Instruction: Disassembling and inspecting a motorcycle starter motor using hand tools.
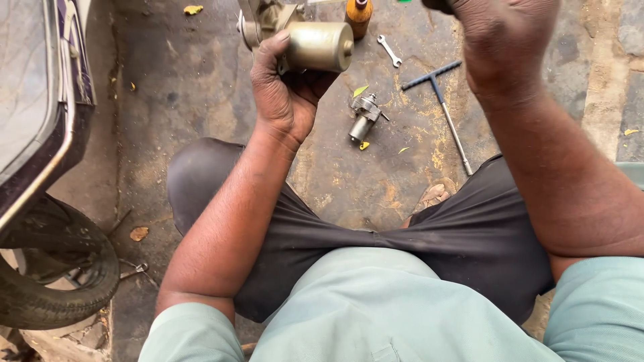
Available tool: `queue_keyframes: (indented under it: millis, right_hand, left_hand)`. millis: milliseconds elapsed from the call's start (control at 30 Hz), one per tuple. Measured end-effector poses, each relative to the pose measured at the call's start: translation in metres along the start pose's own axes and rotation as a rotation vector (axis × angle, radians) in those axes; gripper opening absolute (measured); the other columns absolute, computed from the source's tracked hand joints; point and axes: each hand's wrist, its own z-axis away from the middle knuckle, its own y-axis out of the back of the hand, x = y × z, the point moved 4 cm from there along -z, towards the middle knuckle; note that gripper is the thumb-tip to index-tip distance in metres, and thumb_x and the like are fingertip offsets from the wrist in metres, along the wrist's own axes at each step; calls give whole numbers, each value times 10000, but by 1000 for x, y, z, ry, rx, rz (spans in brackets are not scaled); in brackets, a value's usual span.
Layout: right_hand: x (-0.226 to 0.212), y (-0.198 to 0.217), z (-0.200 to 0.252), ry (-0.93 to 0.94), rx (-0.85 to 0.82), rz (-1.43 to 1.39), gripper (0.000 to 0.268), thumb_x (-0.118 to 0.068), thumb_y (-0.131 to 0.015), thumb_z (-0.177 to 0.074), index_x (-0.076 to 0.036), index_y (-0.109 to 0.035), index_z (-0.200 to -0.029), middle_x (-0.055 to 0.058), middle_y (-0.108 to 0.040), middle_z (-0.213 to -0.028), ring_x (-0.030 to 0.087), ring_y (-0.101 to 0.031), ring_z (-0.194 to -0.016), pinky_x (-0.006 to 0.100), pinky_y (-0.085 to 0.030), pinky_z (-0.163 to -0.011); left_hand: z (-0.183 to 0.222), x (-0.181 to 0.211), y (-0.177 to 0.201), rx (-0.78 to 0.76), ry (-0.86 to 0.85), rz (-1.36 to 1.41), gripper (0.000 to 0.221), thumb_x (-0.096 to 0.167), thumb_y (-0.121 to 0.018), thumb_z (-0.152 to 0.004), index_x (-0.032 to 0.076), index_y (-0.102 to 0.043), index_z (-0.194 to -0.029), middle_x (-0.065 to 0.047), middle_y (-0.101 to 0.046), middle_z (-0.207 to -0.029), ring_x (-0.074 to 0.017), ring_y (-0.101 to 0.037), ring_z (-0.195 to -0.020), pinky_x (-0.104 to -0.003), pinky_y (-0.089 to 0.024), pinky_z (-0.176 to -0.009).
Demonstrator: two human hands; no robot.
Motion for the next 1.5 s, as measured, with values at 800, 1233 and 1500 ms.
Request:
queue_keyframes:
  millis: [800,1233,1500]
  right_hand:
    - [18,1,-3,-122,-123,153,178,-151,-618,-1168,21,-593,-1134,100,-697,-952,153,-758,-854,283,-648,-666]
    - [24,10,-5,-385,21,100,349,-444,-591,-1044,-107,-624,-958,-20,-632,-702,76,-602,-568,251,-491,-508]
    - [31,10,-2,-299,-101,175,347,-374,-544,-1186,-34,-609,-1154,73,-689,-904,120,-649,-667,273,-551,-569]
  left_hand:
    - [-2,5,8,74,-14,63,780,405,-768,-774,-32,-484,-1355,-200,-582,-1256,-339,-675,-1147,-532,-606,-1048]
    - [-3,2,12,114,-14,52,801,394,-762,-761,-33,-453,-1363,-220,-551,-1269,-356,-665,-1155,-543,-609,-1046]
    - [-3,1,14,143,-12,49,827,391,-773,-742,-28,-437,-1371,-223,-533,-1276,-358,-657,-1172,-546,-607,-1052]
